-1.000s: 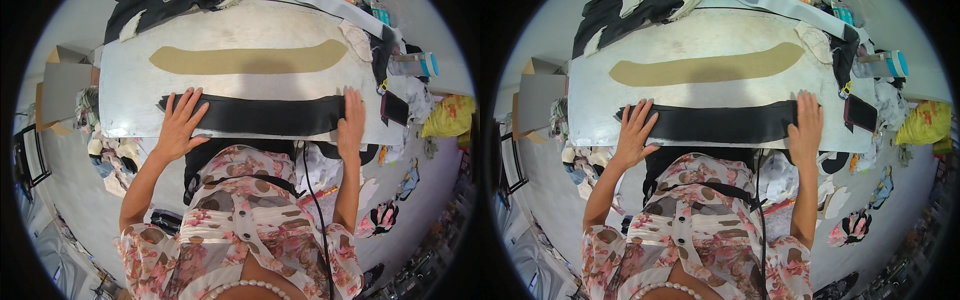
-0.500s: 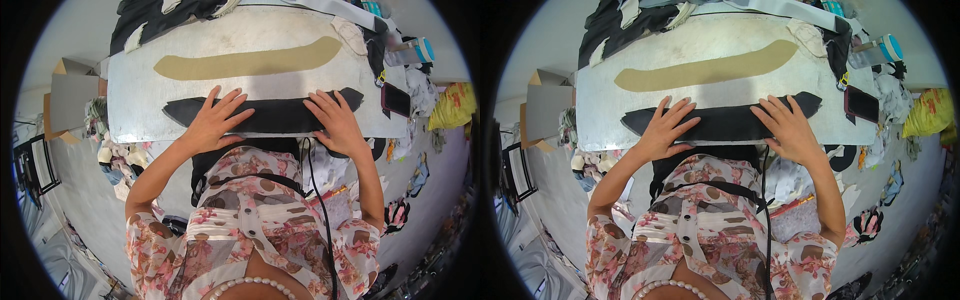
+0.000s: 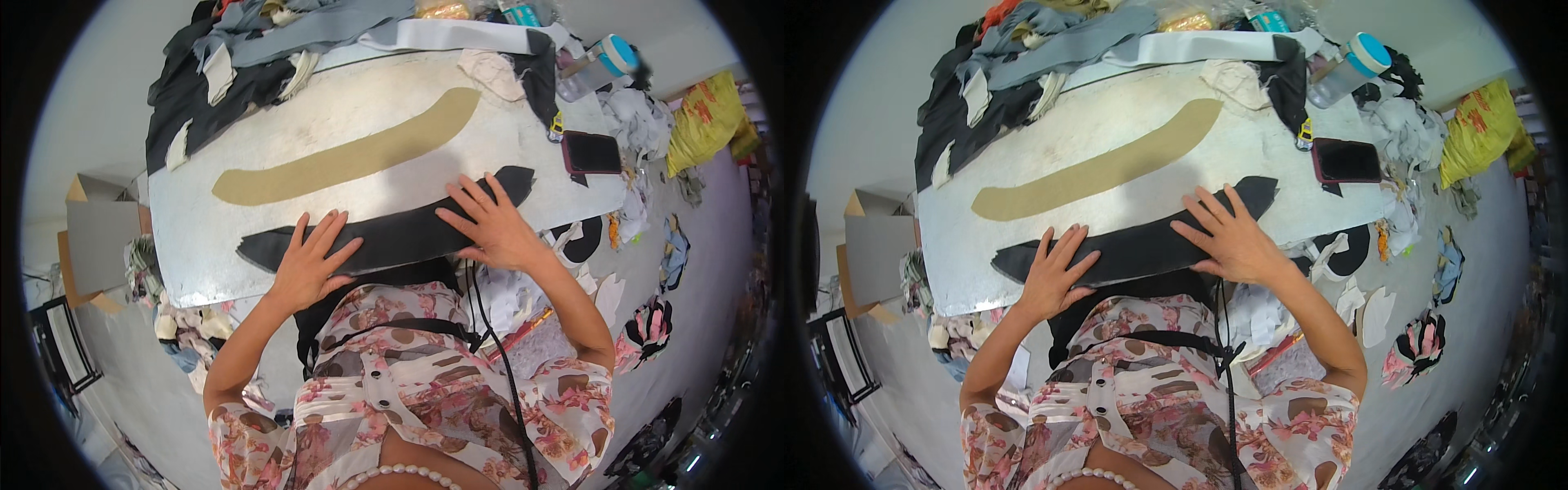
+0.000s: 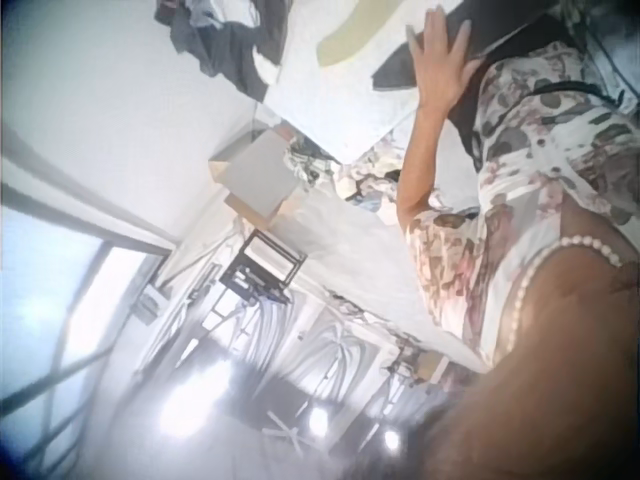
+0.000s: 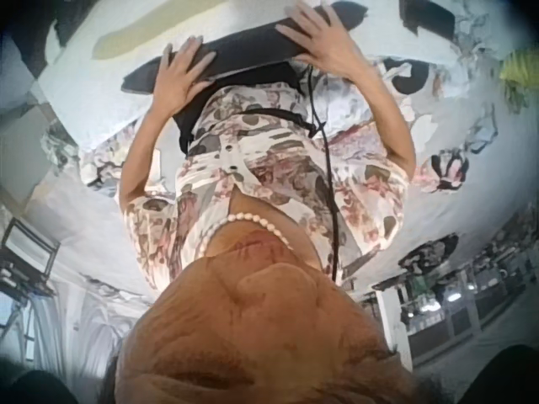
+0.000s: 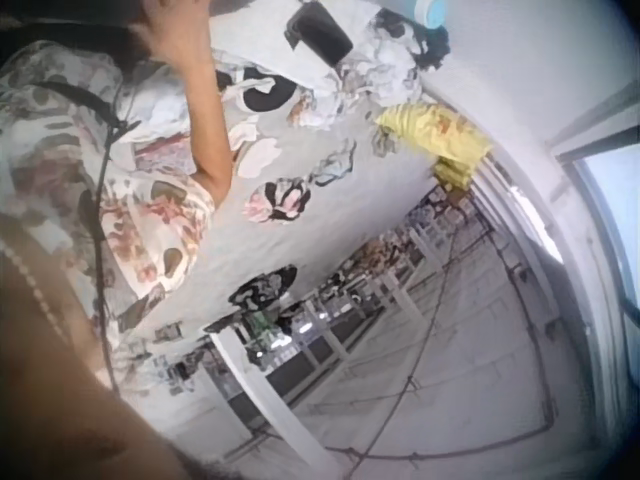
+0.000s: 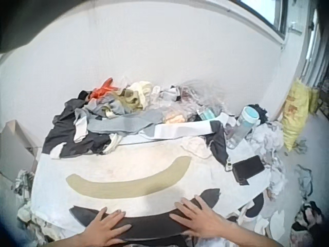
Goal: The person folds a black fabric piece on a white table, aligns it with a beige template, and then folds a beige fabric piece. The person handles the fabrics by hand without visible tools.
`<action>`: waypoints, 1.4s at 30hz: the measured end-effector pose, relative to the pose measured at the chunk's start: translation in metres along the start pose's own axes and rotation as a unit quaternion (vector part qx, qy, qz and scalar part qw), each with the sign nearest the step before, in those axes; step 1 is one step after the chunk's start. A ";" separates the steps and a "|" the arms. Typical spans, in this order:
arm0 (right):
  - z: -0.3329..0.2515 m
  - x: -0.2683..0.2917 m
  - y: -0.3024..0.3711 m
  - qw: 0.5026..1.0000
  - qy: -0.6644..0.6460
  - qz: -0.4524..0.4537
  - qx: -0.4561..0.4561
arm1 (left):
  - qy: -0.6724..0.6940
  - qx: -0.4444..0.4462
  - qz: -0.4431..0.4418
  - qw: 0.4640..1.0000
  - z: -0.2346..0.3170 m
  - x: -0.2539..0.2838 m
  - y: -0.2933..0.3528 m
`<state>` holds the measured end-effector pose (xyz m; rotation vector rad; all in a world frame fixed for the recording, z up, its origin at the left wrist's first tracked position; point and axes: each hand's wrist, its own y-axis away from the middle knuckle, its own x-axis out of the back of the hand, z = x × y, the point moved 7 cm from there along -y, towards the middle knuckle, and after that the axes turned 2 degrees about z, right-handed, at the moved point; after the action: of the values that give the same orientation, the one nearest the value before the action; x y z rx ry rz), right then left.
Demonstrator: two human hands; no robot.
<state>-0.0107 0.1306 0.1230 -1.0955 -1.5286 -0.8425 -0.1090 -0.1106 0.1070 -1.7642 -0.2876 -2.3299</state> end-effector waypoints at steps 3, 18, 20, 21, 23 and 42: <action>0.000 0.005 0.002 0.998 -0.047 0.045 -0.018 | 0.026 -0.003 0.007 1.000 0.002 0.005 0.001; 0.055 0.031 -0.020 0.997 0.022 -0.034 -0.067 | 0.061 0.103 0.072 0.990 -0.049 0.046 0.010; 0.056 0.030 -0.020 0.998 0.023 -0.035 -0.049 | 0.098 0.109 0.064 0.987 -0.055 0.044 0.012; 0.055 0.030 -0.018 0.998 0.014 -0.035 -0.048 | 0.117 0.112 0.060 0.985 -0.057 0.043 0.013; 0.052 0.031 -0.015 0.998 -0.005 -0.035 -0.042 | 0.126 0.082 0.072 0.986 -0.053 0.046 0.016; 0.190 0.116 -0.060 0.886 -0.383 0.128 -0.227 | 0.304 0.166 0.059 0.936 -0.166 0.132 -0.099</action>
<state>-0.1368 0.3093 0.1949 -2.1122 -1.7863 -0.6160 -0.3246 -0.0677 0.1869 -0.8293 -0.4204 -2.4206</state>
